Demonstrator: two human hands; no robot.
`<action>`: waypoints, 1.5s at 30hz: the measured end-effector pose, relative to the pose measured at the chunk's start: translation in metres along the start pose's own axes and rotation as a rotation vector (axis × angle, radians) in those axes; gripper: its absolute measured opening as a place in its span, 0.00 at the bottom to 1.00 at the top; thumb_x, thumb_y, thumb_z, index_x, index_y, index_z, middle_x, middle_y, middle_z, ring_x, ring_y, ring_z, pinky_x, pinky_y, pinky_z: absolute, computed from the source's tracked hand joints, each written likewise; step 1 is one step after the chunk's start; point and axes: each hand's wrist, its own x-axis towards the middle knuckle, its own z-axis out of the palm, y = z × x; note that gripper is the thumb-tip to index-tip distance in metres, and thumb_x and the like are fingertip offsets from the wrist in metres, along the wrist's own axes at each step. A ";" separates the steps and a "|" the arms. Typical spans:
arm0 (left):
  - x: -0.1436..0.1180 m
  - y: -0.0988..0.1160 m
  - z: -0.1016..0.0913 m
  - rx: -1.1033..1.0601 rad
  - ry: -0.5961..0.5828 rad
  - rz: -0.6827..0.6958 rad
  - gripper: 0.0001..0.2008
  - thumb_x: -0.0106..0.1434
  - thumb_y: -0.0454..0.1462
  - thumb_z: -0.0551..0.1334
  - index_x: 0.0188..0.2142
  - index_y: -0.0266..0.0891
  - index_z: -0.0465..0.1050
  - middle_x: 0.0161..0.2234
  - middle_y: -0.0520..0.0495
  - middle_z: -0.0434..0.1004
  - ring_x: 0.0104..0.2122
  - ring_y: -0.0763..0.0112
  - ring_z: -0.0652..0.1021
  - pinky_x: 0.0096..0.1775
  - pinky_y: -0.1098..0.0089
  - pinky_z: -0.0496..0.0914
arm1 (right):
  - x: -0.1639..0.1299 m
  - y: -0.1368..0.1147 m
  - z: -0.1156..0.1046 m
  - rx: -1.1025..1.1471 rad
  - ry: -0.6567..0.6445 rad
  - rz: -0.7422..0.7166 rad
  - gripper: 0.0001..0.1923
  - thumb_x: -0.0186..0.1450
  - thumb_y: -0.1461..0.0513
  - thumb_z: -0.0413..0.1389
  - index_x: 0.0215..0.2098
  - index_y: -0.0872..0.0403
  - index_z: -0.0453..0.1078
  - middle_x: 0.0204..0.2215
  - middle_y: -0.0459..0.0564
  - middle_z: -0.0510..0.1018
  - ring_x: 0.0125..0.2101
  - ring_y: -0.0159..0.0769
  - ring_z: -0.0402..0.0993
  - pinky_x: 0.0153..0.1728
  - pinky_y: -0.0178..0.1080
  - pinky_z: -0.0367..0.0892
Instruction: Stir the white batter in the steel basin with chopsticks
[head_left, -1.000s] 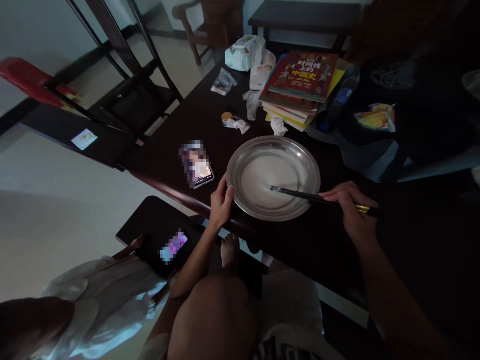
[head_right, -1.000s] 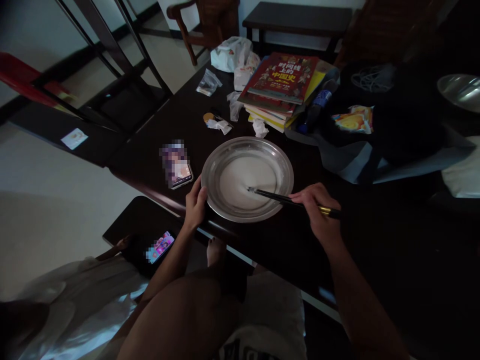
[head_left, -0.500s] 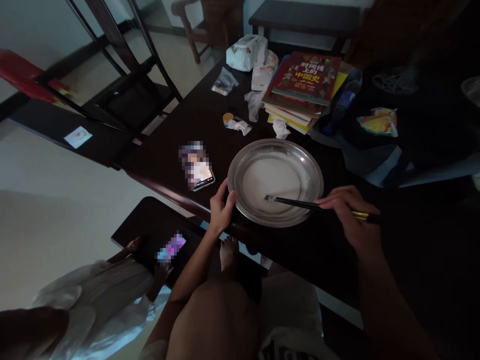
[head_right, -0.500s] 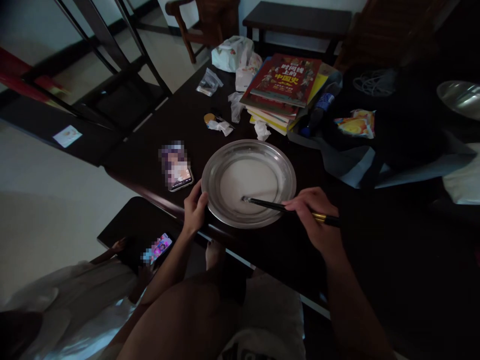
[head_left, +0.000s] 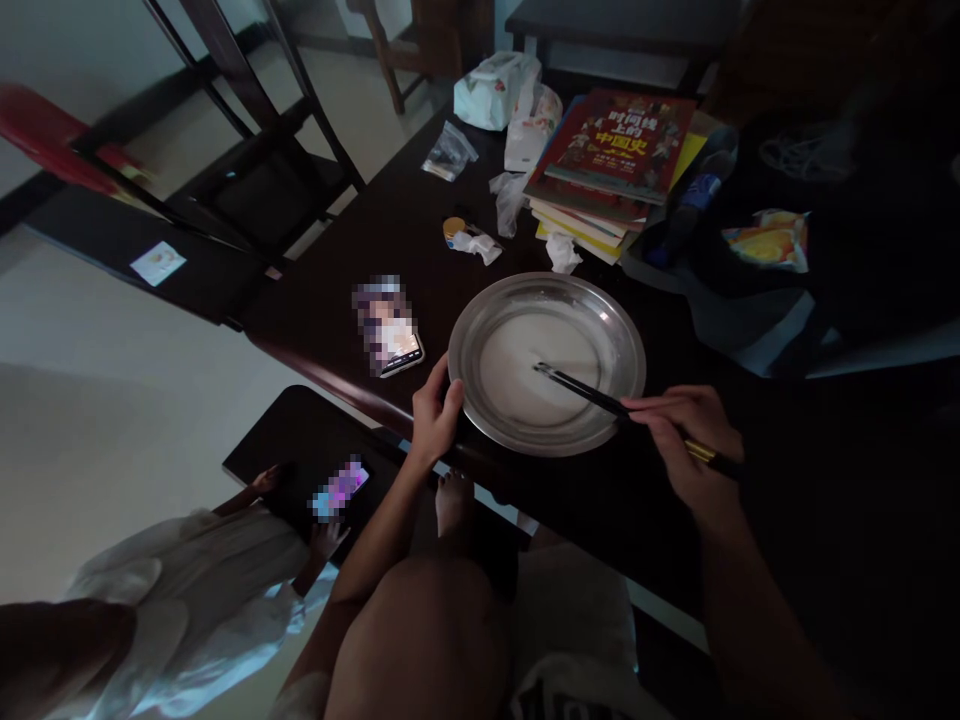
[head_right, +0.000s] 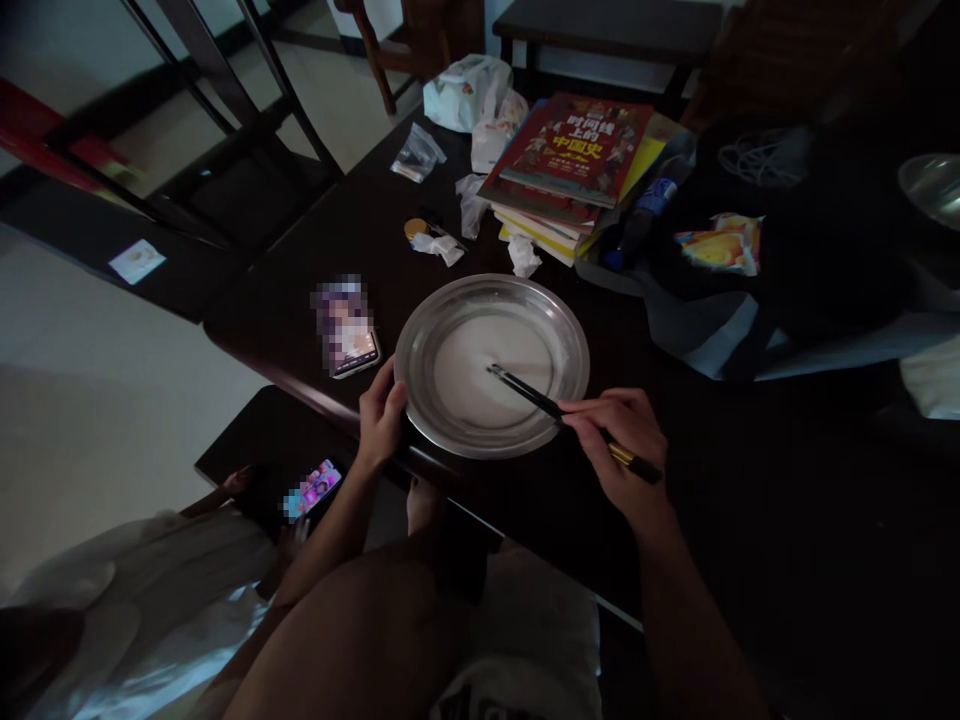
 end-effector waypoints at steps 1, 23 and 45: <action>0.000 0.000 0.000 0.001 -0.001 0.001 0.37 0.68 0.61 0.54 0.61 0.36 0.72 0.57 0.38 0.79 0.57 0.49 0.78 0.59 0.53 0.72 | 0.000 0.000 0.000 0.004 0.044 0.002 0.12 0.72 0.62 0.54 0.34 0.45 0.78 0.35 0.44 0.87 0.39 0.43 0.77 0.45 0.52 0.70; 0.000 0.006 0.002 -0.055 0.033 0.005 0.36 0.67 0.62 0.56 0.59 0.37 0.74 0.55 0.38 0.81 0.56 0.50 0.79 0.59 0.52 0.72 | -0.002 -0.002 0.003 0.117 0.035 0.044 0.15 0.72 0.62 0.52 0.32 0.45 0.78 0.32 0.44 0.86 0.37 0.41 0.76 0.40 0.47 0.71; -0.003 0.001 0.002 0.011 0.078 0.014 0.36 0.68 0.62 0.52 0.58 0.37 0.72 0.53 0.39 0.81 0.52 0.52 0.79 0.55 0.56 0.73 | -0.002 -0.004 0.008 0.086 -0.051 0.003 0.12 0.72 0.61 0.54 0.33 0.45 0.78 0.34 0.45 0.87 0.39 0.41 0.78 0.42 0.49 0.72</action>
